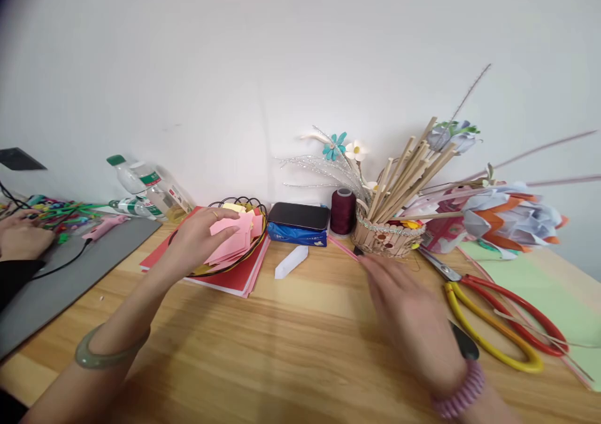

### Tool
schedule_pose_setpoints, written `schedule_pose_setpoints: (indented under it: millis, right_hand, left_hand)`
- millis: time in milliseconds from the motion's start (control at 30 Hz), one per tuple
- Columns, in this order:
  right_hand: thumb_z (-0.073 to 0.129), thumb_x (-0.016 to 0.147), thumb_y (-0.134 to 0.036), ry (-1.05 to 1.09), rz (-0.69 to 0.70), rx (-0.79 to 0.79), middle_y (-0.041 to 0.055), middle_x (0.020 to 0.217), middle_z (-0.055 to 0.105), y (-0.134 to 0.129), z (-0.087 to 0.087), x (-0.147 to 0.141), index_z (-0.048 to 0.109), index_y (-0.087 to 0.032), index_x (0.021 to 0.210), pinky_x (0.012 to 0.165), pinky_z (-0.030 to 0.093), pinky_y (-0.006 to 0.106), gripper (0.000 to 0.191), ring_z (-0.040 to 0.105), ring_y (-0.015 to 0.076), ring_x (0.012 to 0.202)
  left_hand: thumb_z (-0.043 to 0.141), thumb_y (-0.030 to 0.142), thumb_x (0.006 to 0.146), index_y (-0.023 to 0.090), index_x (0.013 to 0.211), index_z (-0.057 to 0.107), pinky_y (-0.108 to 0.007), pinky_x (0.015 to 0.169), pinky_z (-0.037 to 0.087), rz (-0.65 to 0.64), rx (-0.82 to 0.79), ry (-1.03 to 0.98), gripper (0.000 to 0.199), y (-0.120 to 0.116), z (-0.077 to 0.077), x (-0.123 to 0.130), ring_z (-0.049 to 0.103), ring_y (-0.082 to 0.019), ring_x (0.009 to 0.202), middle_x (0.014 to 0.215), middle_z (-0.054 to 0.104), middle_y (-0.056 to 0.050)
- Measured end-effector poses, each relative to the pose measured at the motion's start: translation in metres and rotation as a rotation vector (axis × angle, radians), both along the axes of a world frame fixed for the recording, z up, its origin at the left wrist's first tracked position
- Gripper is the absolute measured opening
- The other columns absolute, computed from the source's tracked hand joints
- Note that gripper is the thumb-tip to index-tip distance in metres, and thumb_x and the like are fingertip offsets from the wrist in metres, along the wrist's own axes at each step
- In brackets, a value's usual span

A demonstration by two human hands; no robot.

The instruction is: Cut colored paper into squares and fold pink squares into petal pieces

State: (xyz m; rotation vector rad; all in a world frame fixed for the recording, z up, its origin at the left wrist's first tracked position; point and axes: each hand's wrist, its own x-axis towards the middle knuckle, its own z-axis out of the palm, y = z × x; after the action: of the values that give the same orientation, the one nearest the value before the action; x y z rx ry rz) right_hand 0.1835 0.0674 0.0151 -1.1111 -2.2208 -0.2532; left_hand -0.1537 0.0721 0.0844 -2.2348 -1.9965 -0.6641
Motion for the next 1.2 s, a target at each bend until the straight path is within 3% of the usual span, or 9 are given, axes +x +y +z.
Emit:
schedule_pose_setpoints:
  millis: [133,267,467,633,700,800,900,1033,1200]
  right_hand:
    - [0.041,0.087,-0.018,-0.249,0.073,-0.020,0.0189,0.120,0.057,0.019,-0.013,-0.020,0.061,-0.007,0.108,0.095,0.037,0.050,0.031,0.043,0.0319,0.119]
    - [0.042,0.081,-0.006,-0.361,0.047,-0.004,0.0249,0.110,0.060,0.030,-0.017,-0.035,0.063,0.002,0.100,0.096,0.035,0.053,0.029,0.049,0.0341,0.112]
    - [0.036,0.076,0.000,-0.458,0.202,0.021,0.0200,0.105,0.064,0.004,-0.013,-0.028,0.061,-0.002,0.106,0.086,0.047,0.045,0.039,0.059,0.0268,0.099]
    - [0.035,0.083,-0.010,-0.447,0.338,0.025,0.0101,0.122,0.057,-0.010,-0.008,-0.006,0.052,-0.013,0.122,0.088,0.049,0.035,0.042,0.053,0.0192,0.111]
    - [0.034,0.087,-0.014,-0.364,0.308,0.000,0.0101,0.128,0.052,-0.010,-0.007,0.003,0.044,-0.015,0.130,0.090,0.047,0.037,0.044,0.049,0.0201,0.116]
    - [0.038,0.089,-0.022,-0.150,0.141,-0.045,0.0099,0.129,0.051,-0.016,-0.006,0.008,0.033,-0.021,0.137,0.087,0.048,0.037,0.048,0.053,0.0209,0.111]
    - [0.041,0.089,-0.026,-0.100,0.076,-0.081,0.0123,0.124,0.055,-0.031,-0.006,0.000,0.028,-0.019,0.139,0.076,0.053,0.029,0.052,0.061,0.0188,0.098]
    - [0.048,0.084,-0.026,-0.169,0.257,-0.073,0.0130,0.119,0.058,-0.053,-0.006,-0.018,0.035,-0.012,0.133,0.075,0.053,0.025,0.053,0.061,0.0177,0.098]
    - [0.053,0.079,-0.027,-0.051,0.287,-0.127,0.0091,0.101,0.067,-0.064,-0.005,-0.025,0.054,-0.017,0.115,0.070,0.054,0.027,0.037,0.064,0.0188,0.086]
  left_hand:
    - [0.047,0.024,0.081,0.013,0.115,0.057,-0.038,0.096,0.037,0.028,-0.083,0.112,0.036,0.018,-0.021,-0.024,0.048,-0.027,0.114,0.119,0.058,-0.012]
    - [0.043,0.023,0.084,0.016,0.105,0.064,-0.034,0.083,0.045,0.059,-0.124,0.180,0.031,0.021,-0.030,-0.027,0.058,-0.028,0.102,0.107,0.065,-0.011]
    - [0.039,0.023,0.086,0.019,0.094,0.070,-0.033,0.068,0.047,0.148,-0.041,0.188,0.031,0.019,-0.021,-0.027,0.065,-0.028,0.081,0.084,0.070,-0.010]
    - [0.033,0.025,0.091,0.018,0.104,0.065,-0.035,0.084,0.046,0.135,0.188,0.107,0.035,0.006,-0.003,-0.017,0.060,-0.024,0.100,0.104,0.067,-0.009]
    - [0.033,0.023,0.091,0.021,0.102,0.065,-0.033,0.091,0.043,0.037,0.303,0.074,0.034,-0.008,0.002,-0.004,0.057,-0.019,0.104,0.105,0.066,-0.005]
    - [0.043,0.013,0.086,0.024,0.095,0.066,-0.032,0.080,0.047,-0.423,0.573,-0.048,0.027,-0.031,-0.003,0.026,0.059,-0.017,0.091,0.094,0.069,-0.004]
    - [0.048,0.012,0.085,0.024,0.092,0.066,-0.025,0.067,0.047,-0.688,0.486,-0.139,0.022,-0.047,-0.026,0.057,0.058,-0.015,0.075,0.086,0.070,-0.003]
    - [0.045,0.011,0.087,0.019,0.090,0.067,-0.023,0.063,0.046,-0.802,0.206,-0.123,0.024,-0.055,-0.058,0.082,0.058,-0.014,0.071,0.082,0.069,-0.006]
    - [0.045,0.018,0.089,0.017,0.089,0.068,-0.024,0.059,0.044,-0.811,0.122,-0.066,0.023,-0.059,-0.066,0.095,0.055,-0.015,0.064,0.069,0.067,-0.006]
